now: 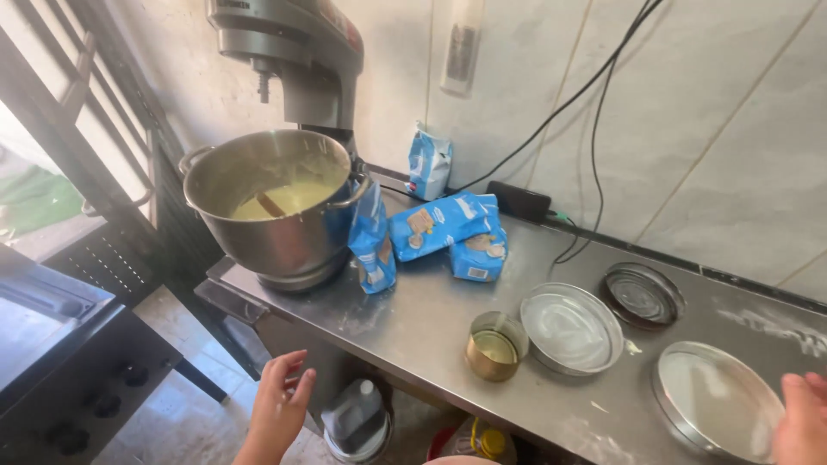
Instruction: Greasing small metal tins by hand and then pouring cake batter into them from a large mixing bowl using a spatula
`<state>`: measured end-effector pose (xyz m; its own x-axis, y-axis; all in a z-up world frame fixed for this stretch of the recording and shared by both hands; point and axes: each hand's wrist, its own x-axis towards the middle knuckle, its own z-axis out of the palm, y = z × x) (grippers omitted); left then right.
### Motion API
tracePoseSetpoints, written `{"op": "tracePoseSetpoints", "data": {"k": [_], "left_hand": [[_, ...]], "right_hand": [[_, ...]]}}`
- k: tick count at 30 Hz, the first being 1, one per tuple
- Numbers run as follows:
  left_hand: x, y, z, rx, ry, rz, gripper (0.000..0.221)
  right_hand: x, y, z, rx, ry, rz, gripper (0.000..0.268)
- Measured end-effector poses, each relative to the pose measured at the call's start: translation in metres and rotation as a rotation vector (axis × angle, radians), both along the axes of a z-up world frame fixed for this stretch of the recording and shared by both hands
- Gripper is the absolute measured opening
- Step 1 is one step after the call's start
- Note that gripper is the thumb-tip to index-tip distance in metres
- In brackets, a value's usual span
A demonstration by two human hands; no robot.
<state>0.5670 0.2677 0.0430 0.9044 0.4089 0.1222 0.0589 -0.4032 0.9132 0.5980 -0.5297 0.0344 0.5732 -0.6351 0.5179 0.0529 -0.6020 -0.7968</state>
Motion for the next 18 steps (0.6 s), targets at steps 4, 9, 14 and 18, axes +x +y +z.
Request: {"op": "tracePoseSetpoints", "data": {"k": [4,9,14,18], "left_hand": [[0.043,0.040,0.046,-0.071,-0.051,0.076,0.042],[0.104,0.106,0.039,0.207,-0.257,0.155,0.057],[0.156,0.150,0.031,0.485,-0.493,0.144,0.081],[0.186,0.183,0.012,0.503,-0.464,-0.028,0.115]], "right_hand": [[-0.018,0.261,0.126,-0.004,-0.248,0.207,0.037],[0.047,0.412,0.133,-0.041,-0.295,0.759,0.032],[0.089,0.562,0.196,-0.574,-0.172,0.839,0.032],[0.149,0.616,0.170,-0.480,0.011,0.580,0.064]]}}
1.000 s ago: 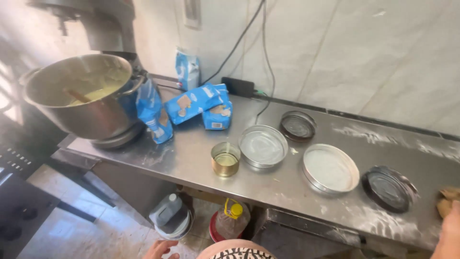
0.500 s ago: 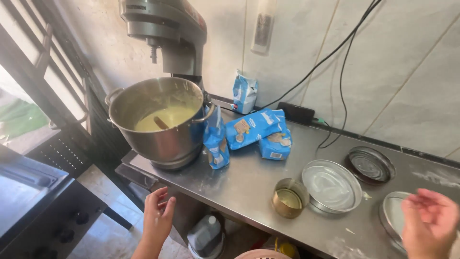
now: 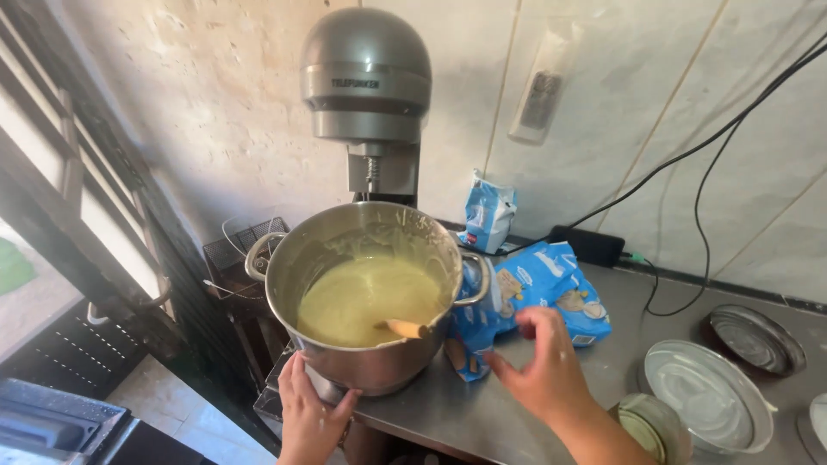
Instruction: Greasing small metal tins by hand and then pouring cake batter into them from a large mixing bowl using a spatula
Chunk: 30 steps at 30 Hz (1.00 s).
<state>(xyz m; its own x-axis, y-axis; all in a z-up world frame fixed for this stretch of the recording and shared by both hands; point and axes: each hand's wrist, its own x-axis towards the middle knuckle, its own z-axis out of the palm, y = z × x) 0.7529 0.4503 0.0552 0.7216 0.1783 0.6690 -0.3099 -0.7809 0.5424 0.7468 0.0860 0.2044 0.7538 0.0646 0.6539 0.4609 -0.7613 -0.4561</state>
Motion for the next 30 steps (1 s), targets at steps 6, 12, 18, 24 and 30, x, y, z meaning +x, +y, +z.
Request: {"op": "tracePoseSetpoints", "data": {"k": [6,12,18,24,30], "left_hand": [[0.037,0.018,-0.082,0.102,-0.032,0.007,0.116],[0.031,-0.007,-0.085,0.186,-0.047,0.246,0.107],[0.041,-0.001,-0.091,0.202,-0.231,0.197,0.103],[0.038,0.000,-0.084,0.201,-0.221,0.175,0.114],[0.041,0.003,-0.090,0.148,0.008,0.158,0.139]], "right_hand": [[0.031,0.050,-0.052,0.301,0.643,-0.309,0.122],[0.087,-0.003,-0.097,0.229,0.250,-0.406,0.068],[0.129,0.000,-0.054,0.447,0.393,-0.585,0.057],[0.142,0.006,-0.035,0.512,0.557,-0.527,0.095],[0.109,-0.004,-0.054,0.358,-0.470,-0.123,0.046]]}}
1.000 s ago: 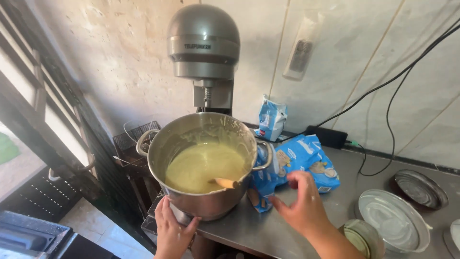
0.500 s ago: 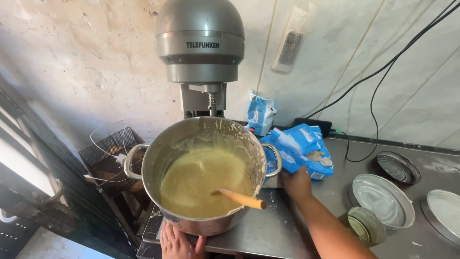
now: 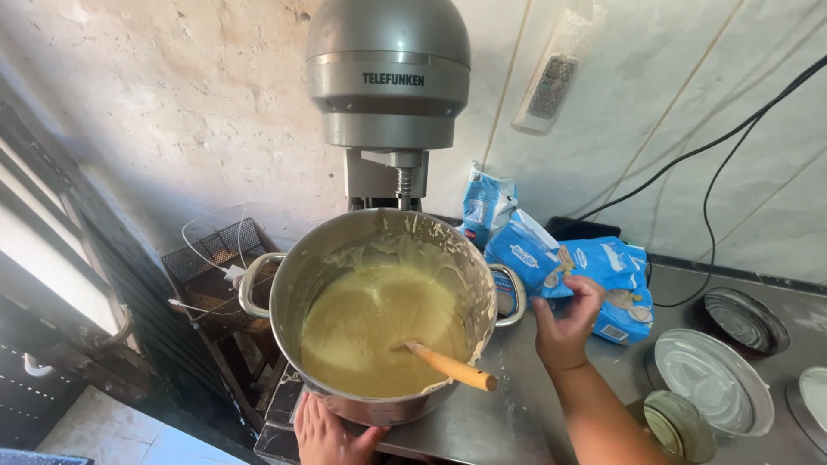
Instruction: Greasing small metal tins by hand and then pouring cake batter into them from a large mixing bowl using a spatula
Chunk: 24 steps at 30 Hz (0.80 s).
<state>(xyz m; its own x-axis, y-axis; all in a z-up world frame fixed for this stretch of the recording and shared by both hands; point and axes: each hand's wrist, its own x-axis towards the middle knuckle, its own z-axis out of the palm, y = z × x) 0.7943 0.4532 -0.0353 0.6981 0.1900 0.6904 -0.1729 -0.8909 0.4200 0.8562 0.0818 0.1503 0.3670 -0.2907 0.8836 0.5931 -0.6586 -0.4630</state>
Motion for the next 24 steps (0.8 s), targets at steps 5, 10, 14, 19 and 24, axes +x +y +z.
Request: {"op": "tracePoseSetpoints", "data": {"k": [5,10,14,19,24], "left_hand": [[0.018,0.020,0.000,-0.069,0.285,-0.184,0.128],[0.032,0.011,-0.005,0.098,0.514,-0.085,0.173],[0.014,0.002,0.007,-0.012,0.358,-0.173,0.160],[0.016,0.010,-0.004,-0.024,0.552,-0.168,0.148],[0.033,0.049,0.038,-0.846,0.737,-0.248,0.036]], "right_hand": [[-0.001,0.032,0.091,-0.609,-0.054,0.347,0.057],[0.007,0.065,0.137,-0.656,-0.134,0.760,0.057],[-0.032,0.085,0.128,-0.571,-0.094,0.638,0.049],[-0.081,0.112,0.103,-0.499,-0.046,0.338,0.058],[-0.083,0.109,0.104,-0.492,-0.080,0.357,0.056]]}}
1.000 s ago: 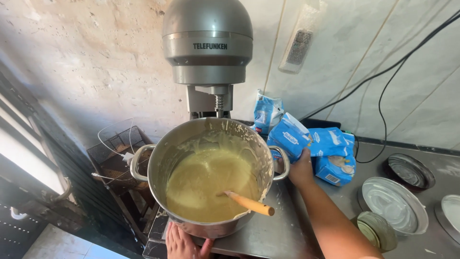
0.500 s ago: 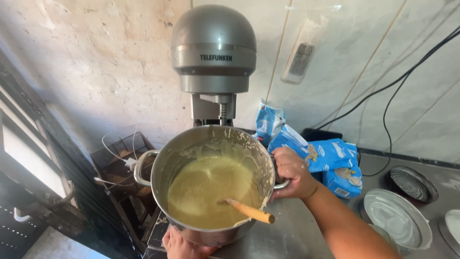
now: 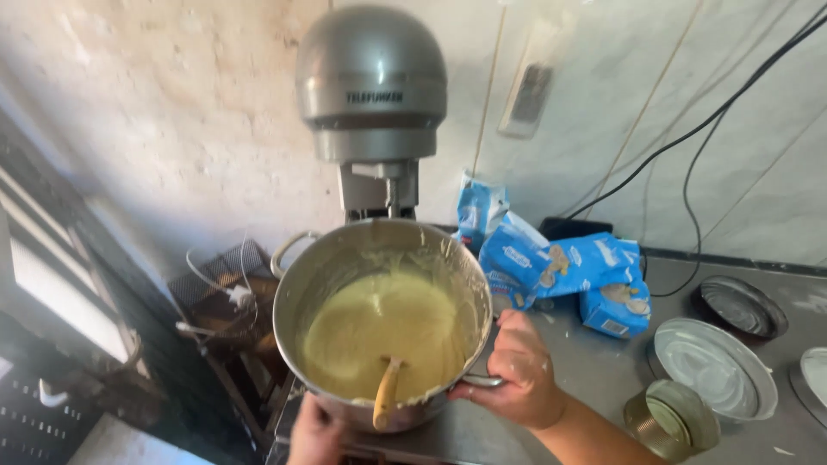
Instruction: Greasing small metal tins by hand and then pouring cake batter into them from a large mixing bowl using a spatula
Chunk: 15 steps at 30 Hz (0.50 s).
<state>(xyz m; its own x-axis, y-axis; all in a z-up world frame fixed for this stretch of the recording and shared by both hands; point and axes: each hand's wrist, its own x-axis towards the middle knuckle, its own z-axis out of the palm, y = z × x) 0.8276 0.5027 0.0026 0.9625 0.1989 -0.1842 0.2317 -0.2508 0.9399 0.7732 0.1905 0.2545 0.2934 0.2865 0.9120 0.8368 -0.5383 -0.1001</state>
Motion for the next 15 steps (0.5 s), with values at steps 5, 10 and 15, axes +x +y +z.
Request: {"op": "tracePoseSetpoints", "data": {"k": [5,10,15], "left_hand": [[0.008,0.012,0.230,-0.282,-0.365,0.056,0.051],[0.052,0.002,0.292,-0.319,-0.101,-0.177,0.045],[0.051,-0.022,0.272,-0.681,-0.440,-0.363,0.026]], "right_hand": [[-0.016,0.001,-0.001,0.008,-0.039,0.014,0.055],[-0.036,-0.008,-0.008,0.047,-0.028,0.005,0.045],[-0.054,-0.020,-0.011,0.061,-0.022,-0.040,0.044]]}}
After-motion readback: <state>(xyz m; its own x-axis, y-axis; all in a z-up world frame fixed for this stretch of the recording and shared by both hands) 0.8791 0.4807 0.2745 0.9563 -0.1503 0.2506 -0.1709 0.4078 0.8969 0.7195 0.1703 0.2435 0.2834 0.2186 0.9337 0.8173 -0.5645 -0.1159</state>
